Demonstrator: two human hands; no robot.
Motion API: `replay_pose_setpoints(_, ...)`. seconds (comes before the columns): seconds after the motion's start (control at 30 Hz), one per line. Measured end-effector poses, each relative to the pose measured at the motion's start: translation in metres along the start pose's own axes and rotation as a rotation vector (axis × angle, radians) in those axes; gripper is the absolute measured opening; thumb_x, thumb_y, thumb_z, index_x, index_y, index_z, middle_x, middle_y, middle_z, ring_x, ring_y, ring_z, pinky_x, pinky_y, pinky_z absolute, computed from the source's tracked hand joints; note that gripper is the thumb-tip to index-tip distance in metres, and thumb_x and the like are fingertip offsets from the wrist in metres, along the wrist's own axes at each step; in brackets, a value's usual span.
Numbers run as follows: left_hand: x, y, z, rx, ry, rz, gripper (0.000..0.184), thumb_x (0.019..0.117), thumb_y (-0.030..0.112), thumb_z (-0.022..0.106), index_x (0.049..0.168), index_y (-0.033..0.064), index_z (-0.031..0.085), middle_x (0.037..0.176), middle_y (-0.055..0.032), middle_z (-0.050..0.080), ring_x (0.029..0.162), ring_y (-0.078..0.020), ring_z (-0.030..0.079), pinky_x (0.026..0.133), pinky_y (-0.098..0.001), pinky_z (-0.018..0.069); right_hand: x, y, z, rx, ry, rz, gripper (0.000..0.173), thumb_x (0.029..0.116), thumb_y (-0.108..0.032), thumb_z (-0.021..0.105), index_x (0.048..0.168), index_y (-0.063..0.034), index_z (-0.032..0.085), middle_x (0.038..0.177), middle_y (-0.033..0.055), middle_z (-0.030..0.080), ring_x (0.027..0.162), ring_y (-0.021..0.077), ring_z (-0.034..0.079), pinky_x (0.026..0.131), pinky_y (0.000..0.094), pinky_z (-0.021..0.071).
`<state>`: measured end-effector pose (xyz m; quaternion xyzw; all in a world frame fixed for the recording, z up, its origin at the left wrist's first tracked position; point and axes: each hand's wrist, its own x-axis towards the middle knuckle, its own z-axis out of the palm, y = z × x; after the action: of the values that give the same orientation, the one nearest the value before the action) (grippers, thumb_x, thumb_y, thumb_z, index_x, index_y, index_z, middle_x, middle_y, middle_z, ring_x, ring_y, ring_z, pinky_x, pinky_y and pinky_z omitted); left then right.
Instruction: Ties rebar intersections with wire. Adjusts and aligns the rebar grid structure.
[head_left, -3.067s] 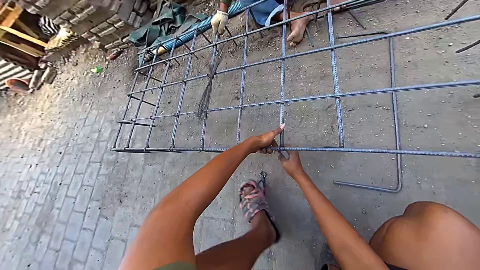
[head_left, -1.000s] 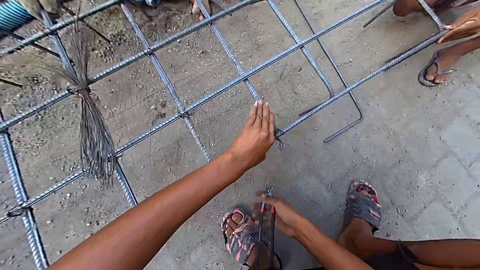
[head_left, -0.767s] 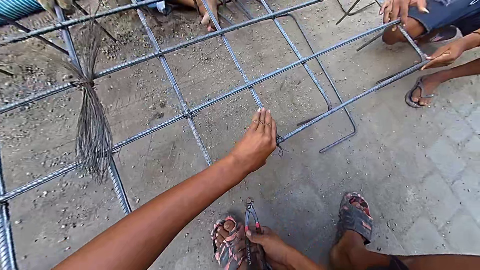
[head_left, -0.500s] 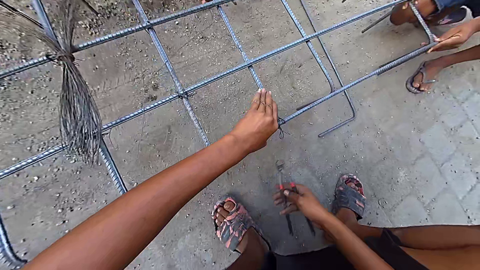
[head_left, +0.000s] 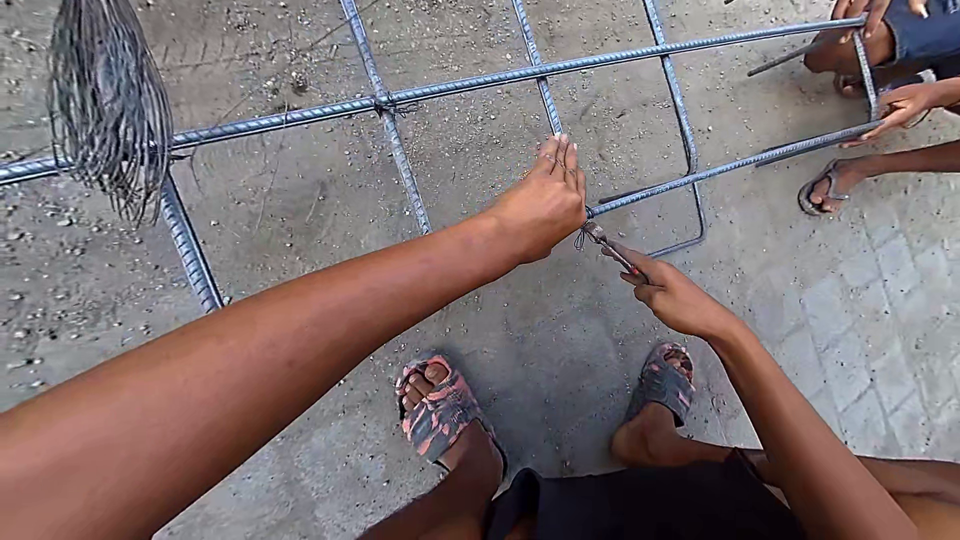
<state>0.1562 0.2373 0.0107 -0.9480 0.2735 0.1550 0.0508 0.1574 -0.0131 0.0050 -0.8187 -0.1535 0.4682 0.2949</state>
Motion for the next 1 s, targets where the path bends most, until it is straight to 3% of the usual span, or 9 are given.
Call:
replay_pose_setpoints(0.23, 0.000, -0.001, 0.002, 0.040, 0.025, 0.012, 0.071, 0.0873, 0.012, 0.073, 0.141, -0.0200, 0.041, 0.148, -0.0448, 0.037, 0.144, -0.0562, 0.034, 0.123, -0.0589, 0.0180, 0.000, -0.016, -0.009, -0.212, -0.051, -0.007, 0.066, 0.0976, 0.008, 0.043, 0.160, -0.0096, 0.035, 0.154, 0.0111, 0.050, 0.133, 0.0227, 0.057, 0.108, 0.0427, 0.0485)
replay_pose_setpoints(0.33, 0.000, -0.001, 0.002, 0.030, 0.021, 0.015, 0.070, 0.0878, 0.011, 0.073, 0.141, -0.0196, 0.041, 0.149, -0.0443, 0.037, 0.145, -0.0565, 0.031, 0.123, -0.0595, 0.0163, 0.000, -0.020, -0.007, -0.311, -0.028, -0.017, 0.063, 0.0982, 0.007, 0.045, 0.159, -0.0078, 0.036, 0.145, 0.0130, 0.058, 0.123, 0.0240, 0.063, 0.101, 0.0435, 0.0519)
replay_pose_setpoints(0.47, 0.001, -0.002, 0.003, 0.023, 0.027, 0.018, 0.069, 0.0868, 0.011, 0.073, 0.141, -0.0193, 0.042, 0.148, -0.0443, 0.037, 0.145, -0.0566, 0.030, 0.123, -0.0599, 0.0163, -0.004, -0.020, 0.007, -0.181, -0.016, 0.045, 0.053, 0.1030, 0.001, 0.046, 0.155, -0.0060, 0.041, 0.133, 0.0124, 0.064, 0.112, 0.0183, 0.068, 0.100, 0.0374, 0.0544)
replay_pose_setpoints(0.6, 0.000, -0.002, 0.003, 0.035, 0.041, 0.011, 0.063, 0.0904, 0.009, 0.069, 0.141, -0.0189, 0.043, 0.149, -0.0437, 0.037, 0.146, -0.0556, 0.031, 0.124, -0.0577, 0.0164, -0.007, -0.018, 0.027, 0.019, 0.019, 0.074, 0.046, 0.1000, 0.003, 0.043, 0.145, -0.0020, 0.050, 0.128, 0.0107, 0.066, 0.111, 0.0134, 0.069, 0.098, 0.0304, 0.0570)
replay_pose_setpoints(0.73, 0.001, -0.002, 0.003, 0.015, 0.037, 0.019, 0.067, 0.0880, 0.009, 0.072, 0.140, -0.0201, 0.042, 0.149, -0.0446, 0.036, 0.145, -0.0556, 0.032, 0.124, -0.0579, 0.0165, -0.005, -0.020, 0.026, -0.076, 0.024, 0.067, 0.046, 0.1009, 0.004, 0.046, 0.147, -0.0017, 0.049, 0.127, 0.0106, 0.067, 0.108, 0.0134, 0.070, 0.097, 0.0318, 0.0565)
replay_pose_setpoints(0.8, 0.002, -0.002, 0.002, 0.008, 0.031, 0.018, 0.069, 0.0868, 0.009, 0.073, 0.140, -0.0201, 0.042, 0.149, -0.0447, 0.036, 0.146, -0.0560, 0.031, 0.124, -0.0581, 0.0166, -0.004, -0.020, 0.025, -0.089, 0.025, 0.069, 0.048, 0.1006, 0.004, 0.045, 0.148, -0.0024, 0.048, 0.124, 0.0096, 0.068, 0.104, 0.0133, 0.071, 0.093, 0.0310, 0.0580)
replay_pose_setpoints(0.87, 0.001, -0.002, 0.003, 0.011, 0.037, 0.013, 0.069, 0.0860, 0.010, 0.074, 0.140, -0.0197, 0.043, 0.149, -0.0448, 0.036, 0.145, -0.0562, 0.032, 0.124, -0.0579, 0.0178, -0.005, -0.019, 0.028, -0.123, 0.061, 0.060, 0.046, 0.1014, 0.002, 0.043, 0.146, -0.0051, 0.051, 0.114, 0.0062, 0.070, 0.090, 0.0107, 0.070, 0.081, 0.0286, 0.0580)
replay_pose_setpoints(0.9, 0.001, -0.002, 0.004, 0.007, 0.036, 0.012, 0.070, 0.0861, 0.010, 0.074, 0.140, -0.0196, 0.043, 0.149, -0.0447, 0.036, 0.145, -0.0560, 0.032, 0.124, -0.0579, 0.0174, -0.007, -0.016, 0.033, -0.135, 0.114, 0.028, 0.044, 0.1018, 0.001, 0.042, 0.143, -0.0062, 0.055, 0.105, 0.0042, 0.071, 0.081, 0.0091, 0.066, 0.074, 0.0275, 0.0543)
replay_pose_setpoints(1.0, 0.001, -0.002, 0.004, 0.007, 0.035, 0.015, 0.073, 0.0847, 0.012, 0.076, 0.141, -0.0195, 0.042, 0.149, -0.0445, 0.036, 0.146, -0.0556, 0.031, 0.124, -0.0580, 0.0169, -0.010, -0.007, 0.050, -0.143, 0.258, -0.068, 0.031, 0.1065, -0.015, 0.041, 0.126, -0.0086, 0.064, 0.083, -0.0015, 0.065, 0.068, 0.0061, 0.060, 0.066, 0.0255, 0.0506)
